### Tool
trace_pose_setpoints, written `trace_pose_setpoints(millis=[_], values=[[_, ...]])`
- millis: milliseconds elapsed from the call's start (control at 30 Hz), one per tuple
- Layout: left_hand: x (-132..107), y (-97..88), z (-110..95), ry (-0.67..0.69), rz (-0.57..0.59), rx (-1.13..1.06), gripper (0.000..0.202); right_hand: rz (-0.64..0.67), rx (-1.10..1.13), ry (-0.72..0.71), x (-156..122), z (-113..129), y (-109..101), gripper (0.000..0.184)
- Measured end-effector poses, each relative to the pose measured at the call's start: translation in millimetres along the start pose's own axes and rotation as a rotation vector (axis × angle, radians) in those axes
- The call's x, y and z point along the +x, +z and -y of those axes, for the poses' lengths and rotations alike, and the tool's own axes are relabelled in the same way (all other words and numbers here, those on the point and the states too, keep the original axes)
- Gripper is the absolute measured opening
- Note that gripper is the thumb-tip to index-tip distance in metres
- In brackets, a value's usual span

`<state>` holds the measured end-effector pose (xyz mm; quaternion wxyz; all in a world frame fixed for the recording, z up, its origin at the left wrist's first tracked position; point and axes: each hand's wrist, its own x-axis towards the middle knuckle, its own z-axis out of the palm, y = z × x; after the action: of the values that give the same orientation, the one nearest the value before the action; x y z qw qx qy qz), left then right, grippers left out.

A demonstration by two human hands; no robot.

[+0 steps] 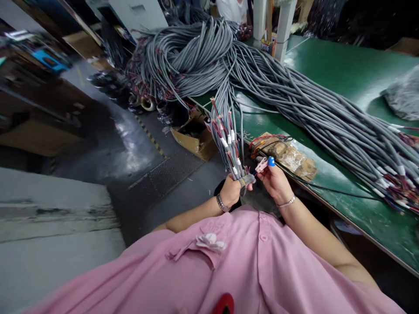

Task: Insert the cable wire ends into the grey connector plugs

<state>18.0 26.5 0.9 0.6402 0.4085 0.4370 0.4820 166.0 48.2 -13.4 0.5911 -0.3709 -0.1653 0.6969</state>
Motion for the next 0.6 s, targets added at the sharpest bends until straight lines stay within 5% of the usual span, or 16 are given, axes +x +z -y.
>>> trace_pose_setpoints(millis=[600], values=[[-4.3, -1.0, -1.9, 0.013, -0.022, -0.006, 0.019, 0.087, 0.005, 0.136, -5.9, 9.2, 0.5, 0.050]])
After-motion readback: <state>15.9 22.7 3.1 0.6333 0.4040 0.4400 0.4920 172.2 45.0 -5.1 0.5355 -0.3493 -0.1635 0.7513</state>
